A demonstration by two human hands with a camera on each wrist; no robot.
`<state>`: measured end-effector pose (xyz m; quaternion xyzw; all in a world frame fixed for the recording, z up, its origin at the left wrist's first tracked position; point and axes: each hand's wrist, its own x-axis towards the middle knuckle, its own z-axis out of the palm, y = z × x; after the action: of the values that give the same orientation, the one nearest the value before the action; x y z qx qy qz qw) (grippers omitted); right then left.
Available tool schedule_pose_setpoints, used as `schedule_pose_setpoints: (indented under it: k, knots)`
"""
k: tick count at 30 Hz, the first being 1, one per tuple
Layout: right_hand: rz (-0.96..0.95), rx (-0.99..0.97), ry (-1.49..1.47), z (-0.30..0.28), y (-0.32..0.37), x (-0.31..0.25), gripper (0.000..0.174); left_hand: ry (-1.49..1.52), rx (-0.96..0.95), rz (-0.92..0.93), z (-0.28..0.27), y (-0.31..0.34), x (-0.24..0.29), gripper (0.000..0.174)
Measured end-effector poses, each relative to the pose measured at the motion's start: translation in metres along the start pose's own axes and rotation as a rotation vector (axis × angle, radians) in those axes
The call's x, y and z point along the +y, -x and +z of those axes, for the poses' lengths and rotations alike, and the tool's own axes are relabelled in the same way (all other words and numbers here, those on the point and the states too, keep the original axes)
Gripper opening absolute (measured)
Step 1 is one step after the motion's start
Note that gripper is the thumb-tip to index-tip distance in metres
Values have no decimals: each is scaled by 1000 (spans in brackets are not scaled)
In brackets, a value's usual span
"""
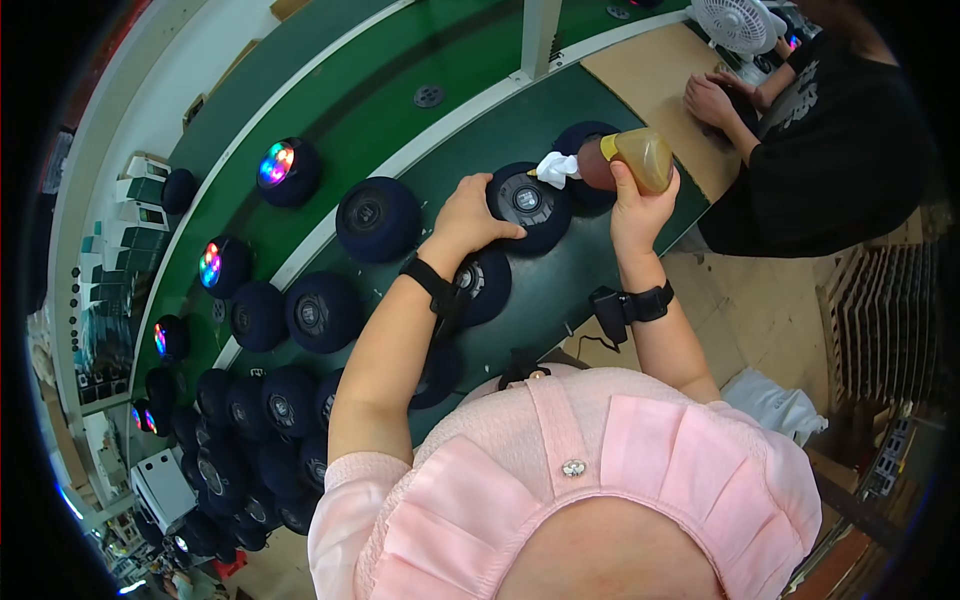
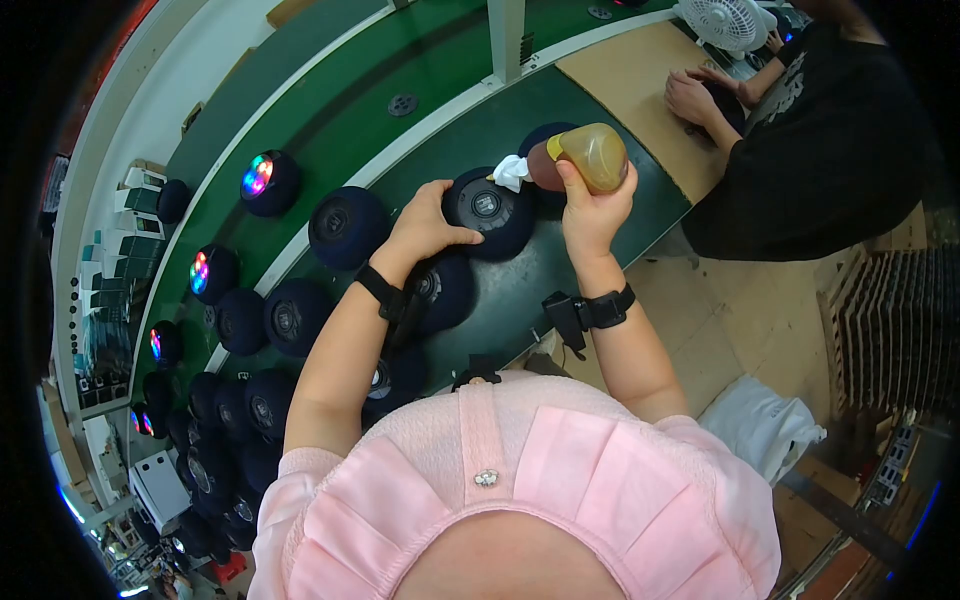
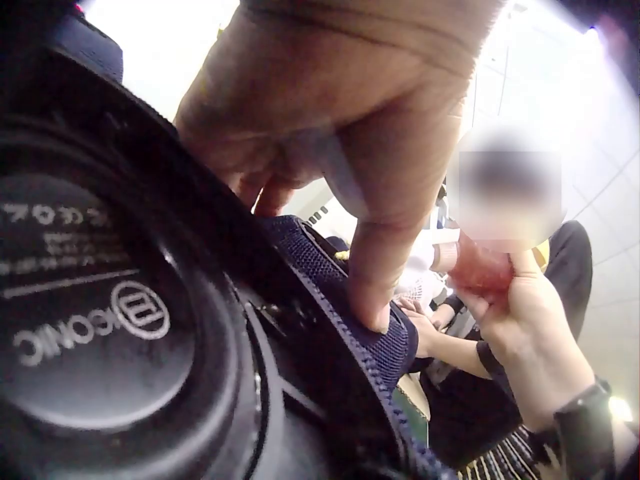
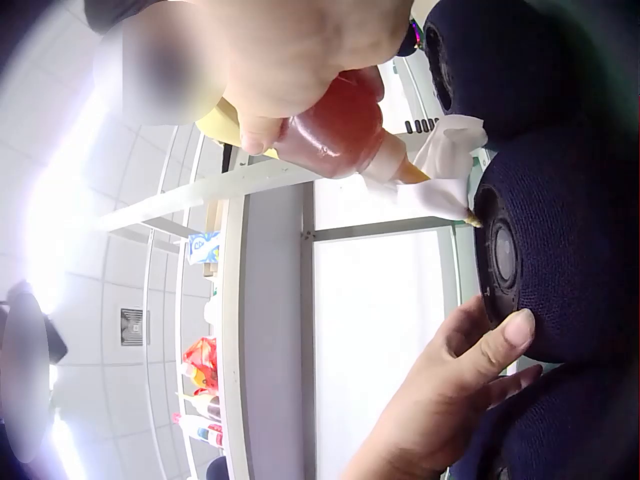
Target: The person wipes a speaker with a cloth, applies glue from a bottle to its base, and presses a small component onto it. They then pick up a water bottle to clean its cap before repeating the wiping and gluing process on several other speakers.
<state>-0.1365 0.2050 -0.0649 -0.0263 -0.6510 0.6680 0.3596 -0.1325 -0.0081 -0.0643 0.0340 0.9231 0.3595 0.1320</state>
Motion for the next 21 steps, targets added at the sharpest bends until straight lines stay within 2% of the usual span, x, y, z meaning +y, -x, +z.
schedule_pose_setpoints:
  k: [7,9,10,12,13,15,17,19,21]
  knots:
    - [-4,4,-23,-6,2,11,61,40,-53,10,-5,0,3,95]
    - [190,8,-192,-11,2,16,52,50,-82,-3,-5,-2,0,97]
    - [190,6,-191,-14,2,16,52,64,-59,41,-1,-3,-6,98]
    - [528,38,-408,-16,0,4,44,79,-39,84,6,-6,-14,99]
    - [527,39,-407,-20,-1,9,44,-4,2,139,9,-7,-17,99]
    - [829,106,-593,-24,-4,15,45,-87,40,200,7,-6,-11,100]
    - [877,131,-613,-25,-1,16,47,-5,-44,132,2,-4,-5,101]
    - [1006,255,-653,-24,0,16,48,-13,-42,136,1,-3,-2,100]
    - [994,250,-621,-26,2,14,48,-24,-39,139,-1,-1,3,99]
